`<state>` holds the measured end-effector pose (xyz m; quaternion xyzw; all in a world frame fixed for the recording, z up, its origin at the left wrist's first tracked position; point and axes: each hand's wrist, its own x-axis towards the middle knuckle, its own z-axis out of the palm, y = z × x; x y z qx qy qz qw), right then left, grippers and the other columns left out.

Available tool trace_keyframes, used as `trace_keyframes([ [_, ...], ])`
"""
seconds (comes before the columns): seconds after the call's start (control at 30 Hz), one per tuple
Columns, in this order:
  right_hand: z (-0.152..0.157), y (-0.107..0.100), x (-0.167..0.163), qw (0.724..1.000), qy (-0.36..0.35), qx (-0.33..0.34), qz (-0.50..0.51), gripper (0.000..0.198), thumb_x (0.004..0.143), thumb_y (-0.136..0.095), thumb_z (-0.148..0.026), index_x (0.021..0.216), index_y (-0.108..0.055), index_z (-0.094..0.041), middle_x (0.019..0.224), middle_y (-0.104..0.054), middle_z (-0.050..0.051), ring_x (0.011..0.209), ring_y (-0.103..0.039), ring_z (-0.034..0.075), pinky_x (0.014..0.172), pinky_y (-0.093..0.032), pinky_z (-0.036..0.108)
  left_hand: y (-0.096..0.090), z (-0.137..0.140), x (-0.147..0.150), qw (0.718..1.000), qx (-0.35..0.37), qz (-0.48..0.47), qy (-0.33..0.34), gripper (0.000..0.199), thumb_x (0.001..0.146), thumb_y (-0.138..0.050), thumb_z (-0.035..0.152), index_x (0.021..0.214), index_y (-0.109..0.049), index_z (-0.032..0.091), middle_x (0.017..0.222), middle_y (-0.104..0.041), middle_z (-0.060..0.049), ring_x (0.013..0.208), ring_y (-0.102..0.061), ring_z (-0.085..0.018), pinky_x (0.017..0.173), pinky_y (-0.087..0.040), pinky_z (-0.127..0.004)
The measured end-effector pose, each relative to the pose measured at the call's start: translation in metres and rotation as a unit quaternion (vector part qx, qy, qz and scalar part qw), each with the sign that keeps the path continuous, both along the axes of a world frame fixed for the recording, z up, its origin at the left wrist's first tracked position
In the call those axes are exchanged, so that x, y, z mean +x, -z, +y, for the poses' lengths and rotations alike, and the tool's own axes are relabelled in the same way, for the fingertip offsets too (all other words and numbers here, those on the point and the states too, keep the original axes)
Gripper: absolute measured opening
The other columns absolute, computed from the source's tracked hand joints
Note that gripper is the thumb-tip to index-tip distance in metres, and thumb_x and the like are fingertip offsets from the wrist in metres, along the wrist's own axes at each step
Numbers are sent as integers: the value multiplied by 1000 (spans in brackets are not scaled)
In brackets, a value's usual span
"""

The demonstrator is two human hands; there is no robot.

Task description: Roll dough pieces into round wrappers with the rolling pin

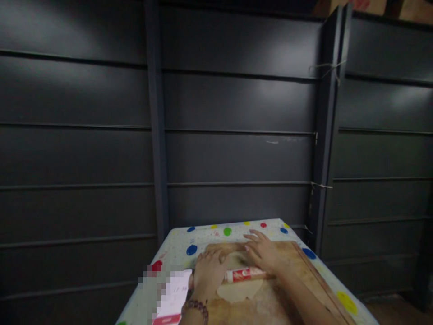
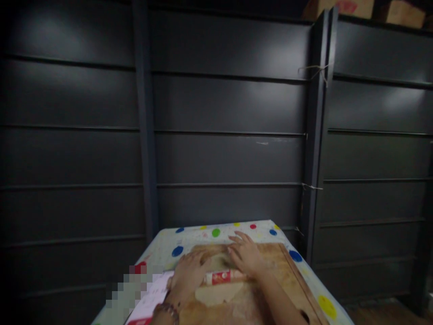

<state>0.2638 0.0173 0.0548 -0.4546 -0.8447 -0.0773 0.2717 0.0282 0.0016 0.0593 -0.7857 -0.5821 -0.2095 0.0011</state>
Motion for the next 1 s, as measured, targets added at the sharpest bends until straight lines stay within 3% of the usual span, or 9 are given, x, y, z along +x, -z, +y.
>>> trace_keyframes([
  [0.13,10,-4,0,1000,6,12,1,39,104,-34,-32,115,-69,-20,126,-68,6,129,-48,23,112,-34,43,-5,4,1,1000,-10,-6,-26,33,96,-60,40,122,-60,21,128,-61,-8,108,-62,-24,93,-53,-47],
  [0.43,8,-7,-4,1000,-22,-1,-16,43,105,-32,-34,108,-72,-20,119,-70,7,122,-51,23,107,-36,41,-12,6,2,999,-14,-12,-36,31,96,-59,43,115,-64,19,121,-65,-7,108,-62,-24,96,-50,-48],
  [0.67,-21,-11,-10,998,-47,-31,-25,38,104,-37,-38,118,-69,-23,121,-69,5,121,-51,24,107,-35,41,-7,8,2,1000,5,-3,-10,25,97,-53,37,109,-69,21,120,-69,-7,116,-60,-24,102,-44,-43],
  [0.83,-54,-18,-12,988,-125,-68,-56,40,94,-54,-52,123,-68,-28,137,-61,2,128,-47,26,113,-28,42,-1,-5,1,999,31,16,14,31,95,-44,25,106,-72,19,118,-72,-9,117,-60,-25,108,-39,-41],
  [0.9,-66,-23,-13,984,-142,-88,-65,47,88,-62,-52,130,-63,-32,144,-56,0,133,-44,27,114,-27,42,3,-13,-3,998,44,24,33,33,95,-43,27,112,-71,20,122,-70,-8,122,-57,-26,114,-33,-45],
  [1.0,-81,-27,-16,985,-130,-96,-61,43,91,-59,-41,133,-61,-34,145,-55,-2,136,-43,25,113,-30,38,12,-21,-11,997,56,30,50,40,94,-45,31,128,-63,23,136,-63,-7,132,-49,-28,119,-24,-52],
])
